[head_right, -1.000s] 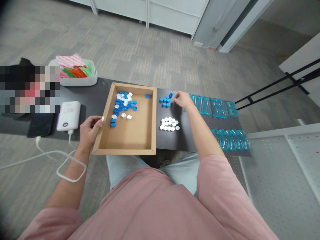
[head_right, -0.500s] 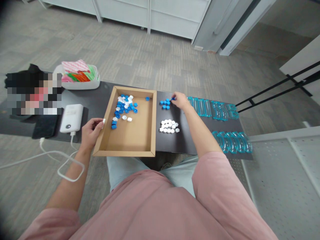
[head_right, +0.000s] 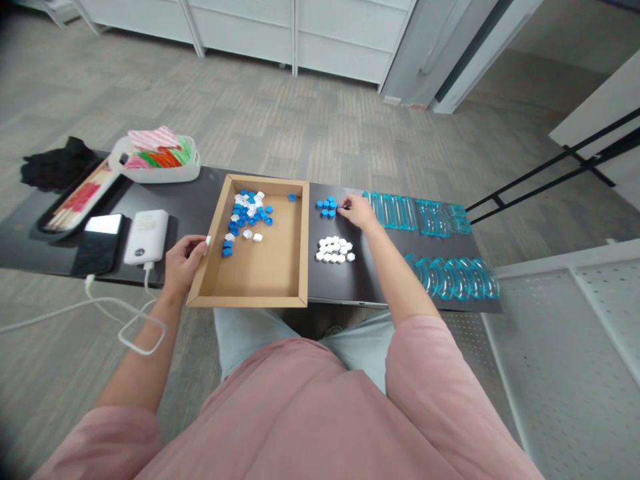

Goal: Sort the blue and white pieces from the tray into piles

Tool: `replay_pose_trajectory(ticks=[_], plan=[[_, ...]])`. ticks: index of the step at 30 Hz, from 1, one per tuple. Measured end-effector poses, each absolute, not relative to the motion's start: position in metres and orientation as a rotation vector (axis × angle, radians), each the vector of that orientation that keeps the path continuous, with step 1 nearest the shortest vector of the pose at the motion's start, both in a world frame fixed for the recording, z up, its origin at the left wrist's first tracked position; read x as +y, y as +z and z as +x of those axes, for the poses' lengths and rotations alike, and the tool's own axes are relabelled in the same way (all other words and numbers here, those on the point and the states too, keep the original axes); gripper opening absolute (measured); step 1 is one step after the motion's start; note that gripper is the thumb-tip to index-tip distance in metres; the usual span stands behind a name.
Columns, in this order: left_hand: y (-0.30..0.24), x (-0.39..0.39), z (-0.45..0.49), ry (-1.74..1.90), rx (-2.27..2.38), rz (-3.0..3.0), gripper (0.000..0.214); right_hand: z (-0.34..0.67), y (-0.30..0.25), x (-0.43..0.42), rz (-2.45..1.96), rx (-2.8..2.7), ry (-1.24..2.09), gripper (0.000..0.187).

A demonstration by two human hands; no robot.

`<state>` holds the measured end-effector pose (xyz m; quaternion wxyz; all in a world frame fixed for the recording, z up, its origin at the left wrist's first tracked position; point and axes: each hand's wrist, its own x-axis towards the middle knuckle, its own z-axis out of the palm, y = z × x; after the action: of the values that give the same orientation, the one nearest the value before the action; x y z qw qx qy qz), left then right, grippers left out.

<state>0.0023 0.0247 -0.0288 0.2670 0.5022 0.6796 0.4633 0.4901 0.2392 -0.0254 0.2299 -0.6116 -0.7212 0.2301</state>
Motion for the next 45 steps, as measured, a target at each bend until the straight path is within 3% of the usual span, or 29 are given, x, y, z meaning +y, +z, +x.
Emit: replay_pose_trajectory(ticks=[7, 13, 18, 23, 29, 36, 45], plan=[[-0.026, 0.025, 0.004, 1.257, 1.849, 1.357, 0.036, 0.482, 0.008, 0.224, -1.542, -1.98, 0.536, 0.01], [-0.028, 0.026, 0.003, 1.263, 1.842, 1.344, 0.035, 0.372, 0.036, 0.175, -1.039, -2.356, 0.65, 0.01], [-0.025, 0.025, 0.005, 1.265, 1.837, 1.358, 0.035, 0.276, 0.022, 0.141, -1.008, -2.75, 0.578, 0.021], [-0.022, 0.025, 0.007, 1.242, 1.839, 1.363, 0.037, 0.257, 0.002, 0.137, -1.061, -2.845, 0.565, 0.027], [-0.023, 0.026, 0.006, 1.243, 1.843, 1.369, 0.035, 0.302, 0.015, 0.137, -1.007, -2.546, 0.722, 0.029], [-0.03, 0.027, 0.001, 1.252, 1.866, 1.34, 0.036, 0.452, 0.049, 0.102, -1.31, -2.048, 0.655, 0.03], [-0.023, 0.028, 0.003, 1.242, 1.922, 1.348, 0.032, 0.557, -0.018, 0.057, -1.619, -1.862, 0.612, 0.036]])
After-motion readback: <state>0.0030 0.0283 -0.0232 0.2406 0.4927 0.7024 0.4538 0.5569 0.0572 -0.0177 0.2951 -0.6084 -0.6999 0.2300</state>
